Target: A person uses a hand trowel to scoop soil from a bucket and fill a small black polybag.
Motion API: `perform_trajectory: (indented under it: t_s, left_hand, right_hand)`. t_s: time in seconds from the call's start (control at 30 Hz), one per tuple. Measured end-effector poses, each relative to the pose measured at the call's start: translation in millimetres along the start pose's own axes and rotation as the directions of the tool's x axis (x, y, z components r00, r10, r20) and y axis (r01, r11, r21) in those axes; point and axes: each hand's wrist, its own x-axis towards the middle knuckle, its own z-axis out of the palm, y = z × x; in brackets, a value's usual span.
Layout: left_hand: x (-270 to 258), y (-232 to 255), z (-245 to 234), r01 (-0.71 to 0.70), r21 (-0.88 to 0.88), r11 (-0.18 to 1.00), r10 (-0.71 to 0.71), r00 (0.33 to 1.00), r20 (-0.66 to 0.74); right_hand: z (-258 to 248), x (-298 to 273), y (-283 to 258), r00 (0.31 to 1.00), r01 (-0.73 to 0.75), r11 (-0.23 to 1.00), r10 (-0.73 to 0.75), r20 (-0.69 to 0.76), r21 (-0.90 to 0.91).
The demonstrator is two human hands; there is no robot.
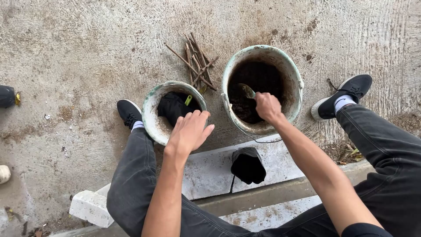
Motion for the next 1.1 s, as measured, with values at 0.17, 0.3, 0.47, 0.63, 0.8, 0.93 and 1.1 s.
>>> perform_trajectory:
  t_s: [0.17, 0.3, 0.47, 0.63, 0.8, 0.93, 1.1]
  left_hand:
    - [1.5, -0.5, 3.4, 0.0, 0.008, 1.0, 0.0, 1.0, 0.0]
    - [0.2, -0.7, 4.6, 0.007, 0.005, 1.0, -0.007, 1.0, -0.001]
    - [-2.2, -3.3, 3.3, 0.007, 0.005, 1.0, -0.007, 1.0, -0.013]
    - [-2.7, -2.9, 2.0, 0.007, 0.012, 1.0, -0.007, 1.0, -0.017]
    - [-2.6, -4.4, 4.5, -0.003, 0.009, 1.0, 0.003, 1.0, -0.02]
    - [-5.4, -3.4, 2.4, -0.001, 0.008, 1.0, 0.002, 1.0, -0.024]
    - [-6.1, -4.9, 3.7, 0.016, 0.005, 1.0, -0.016, 1.0, -0.019]
  right_hand:
    - [-24.5, -16.9, -28.4, 0.997, -0.01, 0.986, -0.003, 0.076, 0.167]
    - [-31.7, -19.8, -14.9, 0.985, -0.04, 0.94, -0.02, 0.172, 0.34]
    - [-49.1, -6.1, 6.1, 0.997, -0.039, 0.936, 0.011, 0.081, 0.351]
    - [-35.3, -15.2, -16.5, 0.994, -0.012, 0.972, -0.014, 0.109, 0.236]
    - [-37.5, -16.7, -15.9, 0.994, -0.01, 0.872, -0.044, 0.097, 0.49]
    - [-30.7, -17.5, -9.9, 0.998, 0.015, 0.934, -0.037, 0.055, 0.358]
    - [-28.1, -21.6, -30.6, 0.993, -0.023, 0.948, -0.015, 0.116, 0.318]
